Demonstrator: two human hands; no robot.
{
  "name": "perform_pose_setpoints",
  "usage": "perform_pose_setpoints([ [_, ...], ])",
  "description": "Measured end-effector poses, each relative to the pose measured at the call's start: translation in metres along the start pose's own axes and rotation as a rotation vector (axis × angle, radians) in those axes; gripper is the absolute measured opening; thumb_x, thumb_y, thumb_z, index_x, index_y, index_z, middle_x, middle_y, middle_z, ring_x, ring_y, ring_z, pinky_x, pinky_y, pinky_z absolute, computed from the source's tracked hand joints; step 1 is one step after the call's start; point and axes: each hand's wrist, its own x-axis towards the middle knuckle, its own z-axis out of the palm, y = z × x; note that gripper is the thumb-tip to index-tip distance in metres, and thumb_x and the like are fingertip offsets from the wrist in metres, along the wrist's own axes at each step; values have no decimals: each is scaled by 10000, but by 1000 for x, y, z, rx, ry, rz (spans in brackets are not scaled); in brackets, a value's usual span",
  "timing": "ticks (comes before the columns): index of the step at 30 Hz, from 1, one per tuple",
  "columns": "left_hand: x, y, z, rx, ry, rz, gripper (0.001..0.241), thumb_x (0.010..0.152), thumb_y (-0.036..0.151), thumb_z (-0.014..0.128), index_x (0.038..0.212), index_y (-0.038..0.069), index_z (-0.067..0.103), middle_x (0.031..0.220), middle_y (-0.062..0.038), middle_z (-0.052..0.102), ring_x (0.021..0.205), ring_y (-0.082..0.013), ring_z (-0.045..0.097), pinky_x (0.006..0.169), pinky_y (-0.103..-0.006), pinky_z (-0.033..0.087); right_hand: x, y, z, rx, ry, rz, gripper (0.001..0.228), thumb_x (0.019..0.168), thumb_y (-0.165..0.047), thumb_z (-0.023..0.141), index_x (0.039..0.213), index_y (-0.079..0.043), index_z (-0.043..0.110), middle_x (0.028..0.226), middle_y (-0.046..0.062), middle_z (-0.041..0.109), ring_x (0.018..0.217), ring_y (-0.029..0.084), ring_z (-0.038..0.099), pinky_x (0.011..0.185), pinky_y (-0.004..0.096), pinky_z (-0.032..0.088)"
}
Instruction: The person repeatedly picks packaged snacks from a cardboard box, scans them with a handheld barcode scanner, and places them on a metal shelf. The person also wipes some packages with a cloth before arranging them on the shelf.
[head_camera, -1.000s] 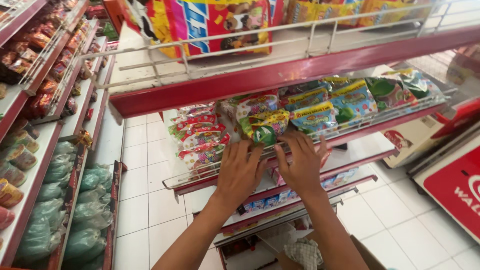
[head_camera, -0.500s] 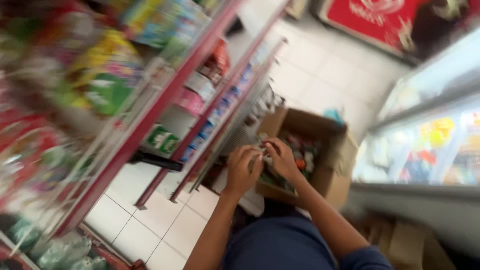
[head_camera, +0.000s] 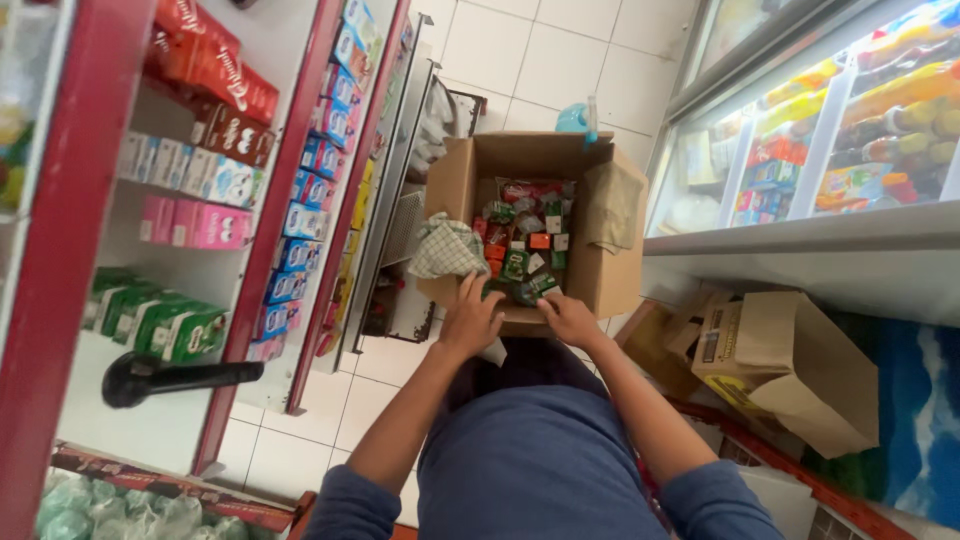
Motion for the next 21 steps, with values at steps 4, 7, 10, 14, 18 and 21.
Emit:
perform_pose_setpoints([
  [4,34,-1,-13,89,68,37,307,891,229,721,1170,104,698,1403,-151,531,1404,-351,413,1103,-548,371,43,6,7,229,-13,-40,335,975,-337,638,1142,-55,710,1023,167,749,905,327,746,800,414,573],
  [7,63,-4,-22,120,155,68,274,906,211,713,1160,111,688,1401,-134,542,1407,-328,425,1122,-528,383,75,12,18,341,-50,68,303,954,-295,650,1142,-66,710,996,163,770,890,321,757,801,401,580],
  [10,95,-11,-30,115,107,-4,294,901,196,708,1180,108,678,1452,-156,501,1452,-353,367,1130,-553,354,117,20,23,369,-26,133,308,921,-255,660,1157,-60,691,1060,178,752,935,379,735,800,437,576],
  [14,129,-28,-30,174,57,-46,428,872,188,716,1289,110,657,1595,-175,362,1514,-380,234,1168,-628,238,180,39,26,117,116,9,342,898,-206,696,1190,-28,676,1122,249,701,1051,446,661,876,489,536],
  [18,142,-37,-25,211,-171,-141,495,848,205,743,1328,159,634,1666,-177,244,1550,-366,139,1201,-667,127,232,49,26,-26,121,90,502,868,-216,727,1321,-33,610,1268,257,638,1158,453,604,958,514,512],
  [21,146,-41,-21,227,-216,-169,559,825,230,763,1359,161,614,1661,-194,235,1555,-361,134,1219,-657,99,259,51,24,-168,70,110,516,843,-200,740,1321,-56,611,1382,225,558,1273,433,519,991,536,475],
])
